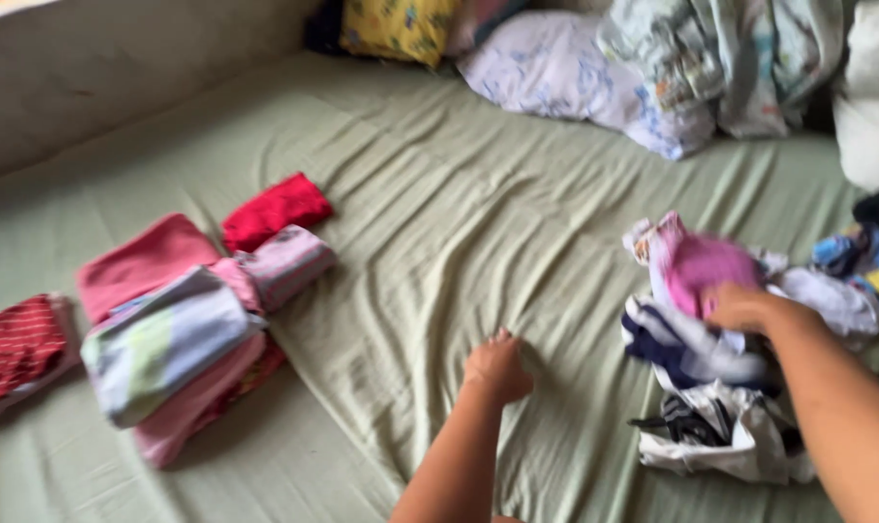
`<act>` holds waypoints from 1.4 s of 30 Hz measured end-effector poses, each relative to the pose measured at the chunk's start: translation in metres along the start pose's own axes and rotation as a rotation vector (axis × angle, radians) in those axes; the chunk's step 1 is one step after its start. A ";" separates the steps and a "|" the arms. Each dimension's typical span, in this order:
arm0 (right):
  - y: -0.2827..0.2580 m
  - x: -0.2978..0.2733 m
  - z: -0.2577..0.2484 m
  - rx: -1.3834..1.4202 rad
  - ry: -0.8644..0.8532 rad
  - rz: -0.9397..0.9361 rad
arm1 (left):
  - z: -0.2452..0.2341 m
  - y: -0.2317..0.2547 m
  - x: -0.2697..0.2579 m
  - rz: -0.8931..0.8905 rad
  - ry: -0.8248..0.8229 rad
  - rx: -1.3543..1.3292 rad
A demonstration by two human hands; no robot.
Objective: The person sits on a bed and folds various pieces of clothing, including shirts and underwear, by hand. They place each folded item into neat stacks on the bed.
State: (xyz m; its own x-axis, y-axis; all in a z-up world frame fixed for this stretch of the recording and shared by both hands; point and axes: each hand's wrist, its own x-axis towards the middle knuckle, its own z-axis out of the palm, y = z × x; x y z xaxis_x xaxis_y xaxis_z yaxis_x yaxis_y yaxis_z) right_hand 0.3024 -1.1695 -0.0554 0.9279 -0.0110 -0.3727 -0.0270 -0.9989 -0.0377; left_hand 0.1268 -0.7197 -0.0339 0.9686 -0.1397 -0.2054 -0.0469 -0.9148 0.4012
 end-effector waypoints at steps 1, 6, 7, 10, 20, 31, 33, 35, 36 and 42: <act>-0.020 -0.016 -0.024 -0.006 0.013 -0.011 | -0.001 -0.010 0.000 -0.006 0.017 -0.002; -0.057 -0.045 -0.080 -0.016 -0.307 0.174 | -0.032 -0.061 -0.057 -0.110 -0.056 -0.379; -0.071 -0.053 -0.092 -0.017 -0.300 0.165 | -0.040 -0.080 -0.070 -0.113 -0.045 -0.377; -0.129 -0.106 -0.128 -0.065 -0.238 -0.050 | -0.044 -0.139 -0.109 -0.168 0.052 -0.605; -0.473 -0.452 -0.196 1.603 -0.497 -0.640 | -0.250 -0.067 -0.347 -0.015 0.435 -1.345; -0.601 -0.482 -0.063 1.399 -0.439 -1.176 | -0.188 -0.171 -0.397 0.125 1.011 -1.074; -0.605 -0.486 -0.045 1.431 -0.484 -0.991 | -0.175 -0.173 -0.412 -0.126 1.025 -0.965; -0.608 -0.487 -0.034 1.428 -0.523 -0.963 | -0.164 -0.178 -0.423 -0.194 1.032 -0.965; -0.609 -0.486 -0.029 1.429 -0.546 -0.927 | -0.159 -0.179 -0.428 -0.248 1.027 -0.968; -0.617 -0.489 -0.033 1.514 -0.607 -0.924 | -0.165 -0.166 -0.426 -0.374 1.152 -0.769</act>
State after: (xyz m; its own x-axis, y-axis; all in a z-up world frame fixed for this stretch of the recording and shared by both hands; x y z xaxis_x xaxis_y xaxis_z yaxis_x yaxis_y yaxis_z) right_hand -0.1222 -0.5493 0.1803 0.6079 0.7938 0.0193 -0.2380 0.2054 -0.9493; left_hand -0.2378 -0.4458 0.1343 0.5660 0.7786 0.2709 0.0306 -0.3482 0.9369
